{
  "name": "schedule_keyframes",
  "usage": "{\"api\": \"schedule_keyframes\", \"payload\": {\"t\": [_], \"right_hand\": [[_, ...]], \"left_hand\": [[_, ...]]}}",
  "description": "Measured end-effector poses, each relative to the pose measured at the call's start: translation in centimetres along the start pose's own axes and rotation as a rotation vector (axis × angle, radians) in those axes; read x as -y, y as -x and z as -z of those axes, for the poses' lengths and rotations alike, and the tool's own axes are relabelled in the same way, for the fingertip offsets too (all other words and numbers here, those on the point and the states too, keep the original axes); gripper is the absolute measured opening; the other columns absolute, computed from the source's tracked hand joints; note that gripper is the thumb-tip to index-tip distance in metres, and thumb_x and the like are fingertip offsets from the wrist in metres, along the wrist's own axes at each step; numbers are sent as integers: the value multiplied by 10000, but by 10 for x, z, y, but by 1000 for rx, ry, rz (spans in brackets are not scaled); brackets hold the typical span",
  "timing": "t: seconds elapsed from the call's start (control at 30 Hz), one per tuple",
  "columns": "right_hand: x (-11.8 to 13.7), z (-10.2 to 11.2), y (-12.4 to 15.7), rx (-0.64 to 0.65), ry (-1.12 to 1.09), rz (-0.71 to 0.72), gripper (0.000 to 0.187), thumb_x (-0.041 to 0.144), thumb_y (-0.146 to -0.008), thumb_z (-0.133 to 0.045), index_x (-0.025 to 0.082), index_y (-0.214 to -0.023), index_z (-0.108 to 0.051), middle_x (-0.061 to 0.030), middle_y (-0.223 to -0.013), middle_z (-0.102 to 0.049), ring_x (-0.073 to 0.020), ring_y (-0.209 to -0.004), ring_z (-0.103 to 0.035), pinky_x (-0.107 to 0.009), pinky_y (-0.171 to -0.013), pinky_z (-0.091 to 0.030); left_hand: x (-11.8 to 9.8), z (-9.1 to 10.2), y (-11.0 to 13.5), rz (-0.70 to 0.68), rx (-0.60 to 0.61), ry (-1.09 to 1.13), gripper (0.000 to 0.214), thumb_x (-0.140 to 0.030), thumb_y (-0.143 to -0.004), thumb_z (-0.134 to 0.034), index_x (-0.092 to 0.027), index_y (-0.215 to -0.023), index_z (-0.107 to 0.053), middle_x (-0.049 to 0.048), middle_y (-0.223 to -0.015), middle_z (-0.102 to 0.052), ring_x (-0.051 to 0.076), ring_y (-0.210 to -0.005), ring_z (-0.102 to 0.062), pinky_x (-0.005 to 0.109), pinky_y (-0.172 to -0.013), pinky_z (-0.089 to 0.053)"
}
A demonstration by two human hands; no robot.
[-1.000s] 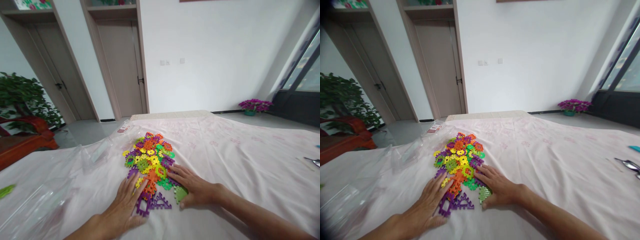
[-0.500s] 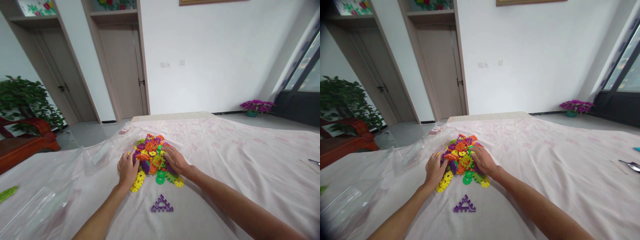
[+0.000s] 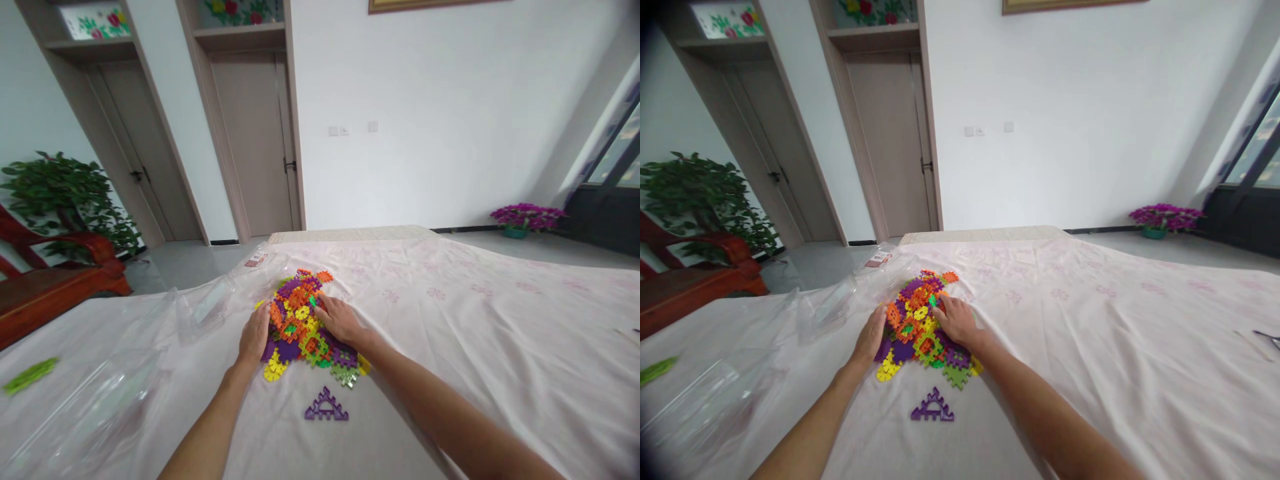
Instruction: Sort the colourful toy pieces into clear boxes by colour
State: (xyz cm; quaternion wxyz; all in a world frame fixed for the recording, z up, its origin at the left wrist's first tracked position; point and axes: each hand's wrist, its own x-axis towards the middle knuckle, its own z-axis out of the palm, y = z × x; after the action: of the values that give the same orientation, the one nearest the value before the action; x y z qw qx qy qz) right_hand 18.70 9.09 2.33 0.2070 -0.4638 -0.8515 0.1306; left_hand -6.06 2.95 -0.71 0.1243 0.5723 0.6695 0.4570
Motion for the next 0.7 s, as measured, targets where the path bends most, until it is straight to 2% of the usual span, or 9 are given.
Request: {"api": "schedule_keyframes", "payload": {"t": [0.1,0.17,0.27,0.33,0.37,0.43,0.5,0.6,0.7], "right_hand": [[28,-10,17,-38,-27,-32,483,486,-1013,-309,255,-1421,-423,-104,-1325,-569,-243,-1220,-508,-381,-1025,-363],[45,-14,26,-42,-58,-44,489,481,-1008,-321,243,-1419,-434,-112,-1341,-556,-259,-1240,-491,-404,-1049,-345],[63,-12,37,47,-257,19,534,515,-1004,-307,224,-1431,-443,-115,-1397,-527,-267,-1296,-457,-433,-1097,-316],[65,-6,41,126,-491,91,591,572,-994,-285,218,-1439,-446,-101,-1460,-485,-243,-1340,-430,-414,-1134,-299],[63,-1,43,141,-606,108,618,600,-986,-281,219,-1444,-444,-90,-1489,-460,-231,-1359,-415,-402,-1146,-294],[47,11,44,66,-763,81,649,636,-971,-275,230,-1452,-433,-73,-1507,-444,-219,-1376,-403,-405,-1153,-298],[20,23,44,-107,-759,2,635,631,-973,-255,243,-1442,-438,-74,-1465,-495,-227,-1354,-433,-433,-1132,-326],[-32,38,49,-300,-438,-121,584,541,-988,-272,186,-1406,-473,-126,-1422,-527,-245,-1318,-465,-431,-1125,-326],[-76,43,63,-295,-47,-213,518,378,-986,-308,90,-1381,-481,-184,-1389,-541,-275,-1299,-471,-427,-1112,-319]], "left_hand": [[-3,7,3,34,-21,157,538,-455,-991,-226,-156,-1316,-533,94,-1403,-558,166,-1348,-459,336,-1163,-312],[-7,17,5,57,-37,163,538,-471,-987,-236,-156,-1267,-570,96,-1355,-596,182,-1314,-495,352,-1149,-336],[-24,36,9,74,-81,-7,481,-458,-962,-322,-161,-1209,-607,107,-1282,-641,226,-1245,-550,395,-1108,-387],[-47,47,14,43,-143,-212,446,-445,-937,-393,-172,-1216,-610,114,-1278,-639,265,-1231,-550,446,-1095,-390],[-62,50,19,-19,-163,-314,435,-427,-934,-407,-179,-1232,-604,113,-1295,-627,281,-1252,-528,474,-1108,-366],[-96,47,34,-154,-180,-446,417,-385,-930,-431,-205,-1272,-588,100,-1359,-586,296,-1332,-446,508,-1144,-302],[-132,33,55,-308,-93,-486,408,-353,-933,-436,-211,-1285,-586,95,-1394,-559,279,-1363,-411,492,-1160,-284],[-169,-4,91,-566,213,-495,475,-491,-928,-452,-310,-1360,-534,45,-1444,-520,287,-1415,-334,535,-1198,-177],[-177,-40,116,-641,453,-528,645,-669,-878,-424,-297,-1399,-500,91,-1508,-442,345,-1457,-242,611,-1184,-113]]}}
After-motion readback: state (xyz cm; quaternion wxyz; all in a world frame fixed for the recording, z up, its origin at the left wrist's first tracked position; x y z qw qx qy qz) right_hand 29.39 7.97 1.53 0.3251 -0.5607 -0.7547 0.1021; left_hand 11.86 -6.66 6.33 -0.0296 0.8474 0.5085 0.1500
